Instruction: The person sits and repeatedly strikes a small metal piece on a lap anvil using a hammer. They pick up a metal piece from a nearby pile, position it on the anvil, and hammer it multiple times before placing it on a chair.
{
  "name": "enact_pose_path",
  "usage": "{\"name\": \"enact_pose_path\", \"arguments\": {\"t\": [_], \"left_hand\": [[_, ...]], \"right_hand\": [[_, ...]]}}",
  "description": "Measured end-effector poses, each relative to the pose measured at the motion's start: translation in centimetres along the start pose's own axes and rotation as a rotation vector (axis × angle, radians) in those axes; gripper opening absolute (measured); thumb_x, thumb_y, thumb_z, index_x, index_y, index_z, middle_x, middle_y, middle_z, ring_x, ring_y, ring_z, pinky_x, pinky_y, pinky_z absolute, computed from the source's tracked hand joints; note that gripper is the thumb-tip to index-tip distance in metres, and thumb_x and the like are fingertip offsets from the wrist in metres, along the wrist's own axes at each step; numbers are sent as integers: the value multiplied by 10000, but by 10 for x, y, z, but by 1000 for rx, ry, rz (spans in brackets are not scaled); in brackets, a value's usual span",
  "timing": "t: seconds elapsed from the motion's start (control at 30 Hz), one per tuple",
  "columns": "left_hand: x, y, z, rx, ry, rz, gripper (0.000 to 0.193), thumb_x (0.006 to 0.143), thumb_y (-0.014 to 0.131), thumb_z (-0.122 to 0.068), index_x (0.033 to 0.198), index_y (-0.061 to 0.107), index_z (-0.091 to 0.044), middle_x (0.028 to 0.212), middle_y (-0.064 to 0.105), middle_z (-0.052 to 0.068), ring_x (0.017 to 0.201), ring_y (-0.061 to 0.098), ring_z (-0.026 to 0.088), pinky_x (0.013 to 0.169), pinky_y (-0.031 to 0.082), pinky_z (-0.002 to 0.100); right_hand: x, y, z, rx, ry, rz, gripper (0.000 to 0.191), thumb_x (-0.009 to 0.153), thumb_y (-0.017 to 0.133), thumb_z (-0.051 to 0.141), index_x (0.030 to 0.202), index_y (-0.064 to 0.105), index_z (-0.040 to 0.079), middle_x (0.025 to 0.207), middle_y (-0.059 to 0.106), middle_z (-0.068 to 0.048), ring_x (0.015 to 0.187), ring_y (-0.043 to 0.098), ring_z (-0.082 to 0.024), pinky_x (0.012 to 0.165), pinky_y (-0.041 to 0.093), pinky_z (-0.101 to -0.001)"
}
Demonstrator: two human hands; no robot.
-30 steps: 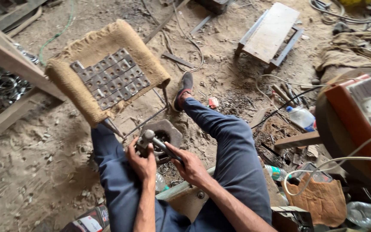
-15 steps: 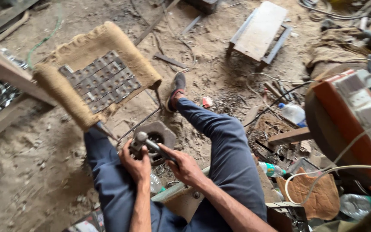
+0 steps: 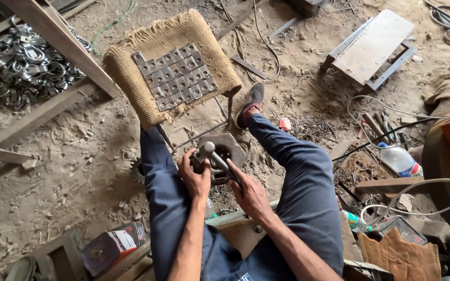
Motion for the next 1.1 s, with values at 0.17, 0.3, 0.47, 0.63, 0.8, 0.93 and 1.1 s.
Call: {"name": "enact_pose_path", "arguments": {"t": [0.17, 0.3, 0.47, 0.63, 0.8, 0.93, 1.1], "left_hand": [[2, -4, -4, -7, -37, 9, 528, 760, 795, -35, 1251, 622, -122, 1180, 581, 151, 1126, 582, 311, 1012, 463, 485], [2, -8, -3, -8, -90, 59, 518, 765, 820, -108, 1243, 620, -129, 1172, 559, 160, 1109, 564, 317, 993, 468, 490], [4, -17, -12, 3, 2, 32, 493, 776, 806, -154, 1224, 605, -120, 1177, 568, 160, 1121, 566, 316, 996, 466, 498], [5, -18, -14, 33, -34, 74, 495, 738, 834, -148, 1193, 642, -119, 1153, 576, 158, 1090, 579, 321, 972, 478, 484], [6, -18, -23, 40, -36, 67, 505, 727, 833, -104, 1199, 652, -109, 1182, 582, 157, 1122, 580, 338, 996, 475, 486], [6, -21, -30, 59, -15, 68, 502, 731, 839, -96, 1197, 655, -111, 1164, 600, 155, 1123, 585, 339, 997, 476, 486], [7, -24, -36, 96, 16, 56, 515, 717, 844, -91, 1195, 654, -112, 1152, 616, 152, 1137, 584, 340, 1016, 465, 482]], "right_hand": [[-7, -5, 13, 1, -100, -85, 613, 965, 653, 165, 1545, 460, 201, 815, 683, -147, 609, 596, -247, 599, 497, -424], [-12, -7, 14, 6, -81, -83, 607, 935, 661, 121, 1513, 503, 216, 777, 662, -133, 505, 567, -241, 528, 480, -429], [-14, -2, 20, -38, -123, -122, 629, 932, 664, 92, 1528, 498, 208, 752, 636, -137, 507, 550, -240, 521, 467, -433], [-12, 2, 17, -55, -97, -107, 622, 937, 671, 109, 1523, 498, 219, 730, 618, -125, 494, 537, -232, 512, 453, -434], [-11, 3, 11, -57, -79, -85, 605, 948, 666, 118, 1521, 506, 231, 744, 616, -111, 515, 536, -219, 502, 464, -424], [-12, 3, 12, -58, -108, -87, 619, 945, 662, 107, 1530, 495, 222, 744, 604, -117, 543, 533, -225, 528, 461, -428], [-12, 4, 13, -48, -99, -72, 627, 938, 669, 104, 1528, 495, 224, 741, 589, -128, 539, 526, -235, 549, 447, -439]]}}
Point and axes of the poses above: each hand's wrist, its own x-axis towards the middle knuckle, its own y-axis out of the palm, z = x × y, the point moved 7 cm from there along x, towards the middle knuckle
